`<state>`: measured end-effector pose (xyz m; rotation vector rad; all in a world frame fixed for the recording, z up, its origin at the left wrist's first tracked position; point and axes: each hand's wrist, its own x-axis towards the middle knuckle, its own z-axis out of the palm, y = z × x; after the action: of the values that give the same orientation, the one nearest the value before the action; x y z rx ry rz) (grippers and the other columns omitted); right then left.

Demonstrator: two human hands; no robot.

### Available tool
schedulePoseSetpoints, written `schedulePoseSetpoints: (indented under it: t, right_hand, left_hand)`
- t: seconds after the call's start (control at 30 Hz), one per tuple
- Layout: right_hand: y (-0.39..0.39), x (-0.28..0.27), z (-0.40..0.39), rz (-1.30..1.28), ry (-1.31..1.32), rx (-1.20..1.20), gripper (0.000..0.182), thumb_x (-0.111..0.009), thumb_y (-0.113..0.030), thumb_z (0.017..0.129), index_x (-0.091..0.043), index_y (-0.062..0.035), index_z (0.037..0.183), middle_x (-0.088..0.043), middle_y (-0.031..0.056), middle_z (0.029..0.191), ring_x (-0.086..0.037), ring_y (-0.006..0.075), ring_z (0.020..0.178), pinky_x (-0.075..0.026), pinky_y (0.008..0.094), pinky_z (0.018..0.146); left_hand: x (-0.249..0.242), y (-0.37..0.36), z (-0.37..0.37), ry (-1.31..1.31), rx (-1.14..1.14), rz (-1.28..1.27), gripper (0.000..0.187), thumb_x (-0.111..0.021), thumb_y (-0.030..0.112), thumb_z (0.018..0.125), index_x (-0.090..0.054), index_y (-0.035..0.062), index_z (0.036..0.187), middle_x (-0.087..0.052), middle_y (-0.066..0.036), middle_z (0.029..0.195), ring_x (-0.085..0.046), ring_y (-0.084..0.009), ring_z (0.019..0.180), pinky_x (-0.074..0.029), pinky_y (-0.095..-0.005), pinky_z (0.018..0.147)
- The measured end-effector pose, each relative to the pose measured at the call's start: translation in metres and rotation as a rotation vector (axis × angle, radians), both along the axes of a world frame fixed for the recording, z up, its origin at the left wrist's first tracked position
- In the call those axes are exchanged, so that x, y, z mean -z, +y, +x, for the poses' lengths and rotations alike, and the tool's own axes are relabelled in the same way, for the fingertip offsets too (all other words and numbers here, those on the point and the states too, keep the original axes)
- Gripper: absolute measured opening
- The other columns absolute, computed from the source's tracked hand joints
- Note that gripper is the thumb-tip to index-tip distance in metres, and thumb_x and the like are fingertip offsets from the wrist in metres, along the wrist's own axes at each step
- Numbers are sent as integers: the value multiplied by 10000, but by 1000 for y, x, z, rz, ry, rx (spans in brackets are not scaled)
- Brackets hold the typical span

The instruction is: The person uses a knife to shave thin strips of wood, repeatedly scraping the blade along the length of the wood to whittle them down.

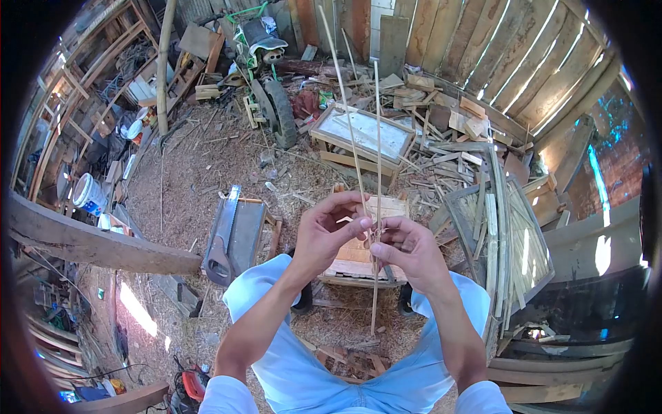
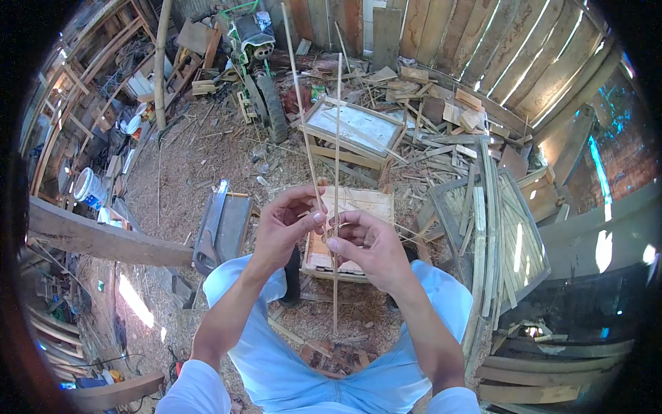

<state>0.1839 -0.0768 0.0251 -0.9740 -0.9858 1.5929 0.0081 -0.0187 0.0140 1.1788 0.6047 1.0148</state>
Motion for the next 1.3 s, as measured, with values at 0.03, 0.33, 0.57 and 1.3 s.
schedulePoseSetpoints:
  t: [0.03,0.33,0.57,1.3]
  right_hand:
    - [-1,0,-2,3,-25,21,349,-681,-49,830,-524,41,1130,-633,101,911,-624,138,801,-545,270,656]
    - [-5,2,-5,6,-243,60,356,-704,-55,812,-528,36,1108,-644,102,868,-619,124,769,-521,258,663]
    - [-4,20,-3,48,-466,130,276,-673,-5,815,-547,49,1055,-631,75,820,-621,115,723,-506,241,617]
    - [-7,11,-2,-37,-454,92,301,-685,-20,810,-528,77,1048,-634,99,818,-642,126,690,-488,218,518]
  left_hand:
    - [0,0,-1,-1,-2,2,484,-703,27,807,-515,5,1252,-614,-50,982,-595,-109,856,-508,-259,759]
    - [-10,7,-4,-46,-31,65,452,-670,19,832,-516,20,1257,-636,-78,1001,-624,-142,859,-524,-277,723]
    - [-9,24,-6,-65,-94,93,466,-631,33,864,-464,40,1300,-616,-83,1018,-636,-171,861,-560,-319,700]
    - [-8,25,-4,-42,-167,123,334,-600,-3,874,-513,9,1195,-586,-75,954,-636,-172,851,-585,-315,696]
